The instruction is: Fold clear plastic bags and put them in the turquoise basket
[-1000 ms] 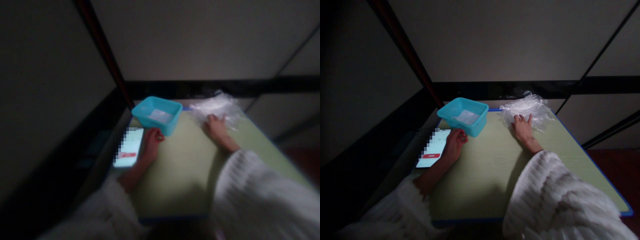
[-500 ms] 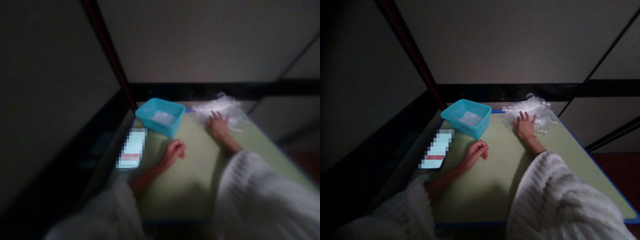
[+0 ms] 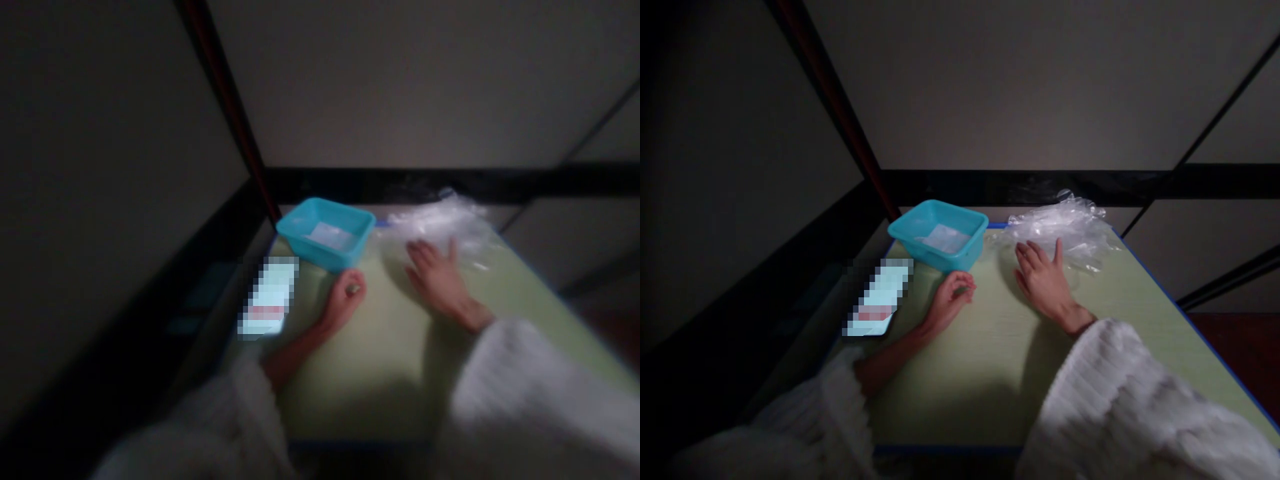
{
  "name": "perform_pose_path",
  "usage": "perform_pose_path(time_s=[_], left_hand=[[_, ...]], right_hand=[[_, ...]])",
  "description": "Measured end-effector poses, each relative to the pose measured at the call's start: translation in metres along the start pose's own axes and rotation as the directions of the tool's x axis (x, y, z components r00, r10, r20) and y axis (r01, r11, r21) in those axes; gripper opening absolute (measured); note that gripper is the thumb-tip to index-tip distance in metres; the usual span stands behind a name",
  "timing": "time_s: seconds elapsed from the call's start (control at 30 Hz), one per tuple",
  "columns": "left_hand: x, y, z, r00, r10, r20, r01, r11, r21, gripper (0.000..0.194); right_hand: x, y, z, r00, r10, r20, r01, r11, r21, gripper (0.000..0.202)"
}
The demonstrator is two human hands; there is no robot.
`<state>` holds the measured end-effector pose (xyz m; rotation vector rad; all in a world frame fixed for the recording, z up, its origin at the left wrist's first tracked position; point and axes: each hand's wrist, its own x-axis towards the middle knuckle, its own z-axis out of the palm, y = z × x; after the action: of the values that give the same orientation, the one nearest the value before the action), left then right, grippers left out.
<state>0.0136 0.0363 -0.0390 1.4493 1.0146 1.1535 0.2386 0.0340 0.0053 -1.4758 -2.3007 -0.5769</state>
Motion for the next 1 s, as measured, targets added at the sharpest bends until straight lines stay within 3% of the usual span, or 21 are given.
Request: perform_pose_path(time_s=[0.07,0.13,0.27,0.33,0.43,0.5,0.6,0.73,0.87,0.93,1.0], left_hand=[[-0.002,-0.002,-0.001,0.982,0.183,-0.038,-0.172,0.963,0.205,0.037],[-0.007,-0.001,-0.001,0.936,0.351,0.01,-0.326,0.859,0.396,0.055],[-0.014,0.002,-0.005,0.871,0.459,0.176,-0.466,0.656,0.594,0.069],[-0.015,0.004,-0.008,0.843,0.467,0.268,-0.52,0.577,0.63,0.063],[-0.014,0.004,-0.013,0.805,0.474,0.357,-0.583,0.521,0.624,0.037],[-0.012,0.002,-0.016,0.79,0.492,0.364,-0.605,0.536,0.589,0.02],[-0.011,0.001,-0.018,0.791,0.501,0.352,-0.61,0.596,0.522,0.018],[-0.015,0.011,-0.017,0.849,0.364,0.383,-0.52,0.705,0.483,0.016],[-0.019,0.031,-0.014,0.891,0.092,0.444,-0.288,0.87,0.399,0.016],[-0.02,0.04,-0.015,0.853,-0.078,0.517,-0.081,0.957,0.277,0.021],[-0.021,0.046,-0.017,0.766,-0.199,0.611,0.162,0.98,0.117,0.027]], right_hand=[[-0.017,-0.019,-0.01,0.988,-0.152,0.029,0.15,0.987,0.062,0.039],[-0.031,-0.034,-0.016,0.966,-0.26,0.015,0.255,0.956,0.142,0.037],[-0.045,-0.05,-0.018,0.913,-0.401,-0.078,0.405,0.861,0.308,0.033],[-0.044,-0.052,-0.017,0.887,-0.448,-0.109,0.455,0.812,0.366,0.036],[-0.042,-0.049,-0.018,0.87,-0.474,-0.139,0.488,0.784,0.383,0.038],[-0.042,-0.043,-0.02,0.885,-0.451,-0.117,0.459,0.803,0.381,0.041],[-0.042,-0.031,-0.024,0.931,-0.363,-0.025,0.339,0.841,0.422,0.052],[-0.043,-0.013,-0.026,0.987,-0.144,0.071,0.078,0.816,0.573,0.06],[-0.039,-0.002,-0.028,0.981,0.085,0.177,-0.189,0.655,0.732,0.046],[-0.035,0.001,-0.032,0.96,0.134,0.245,-0.279,0.482,0.831,0.041],[-0.031,0.003,-0.039,0.935,0.153,0.32,-0.35,0.251,0.903,0.041]])
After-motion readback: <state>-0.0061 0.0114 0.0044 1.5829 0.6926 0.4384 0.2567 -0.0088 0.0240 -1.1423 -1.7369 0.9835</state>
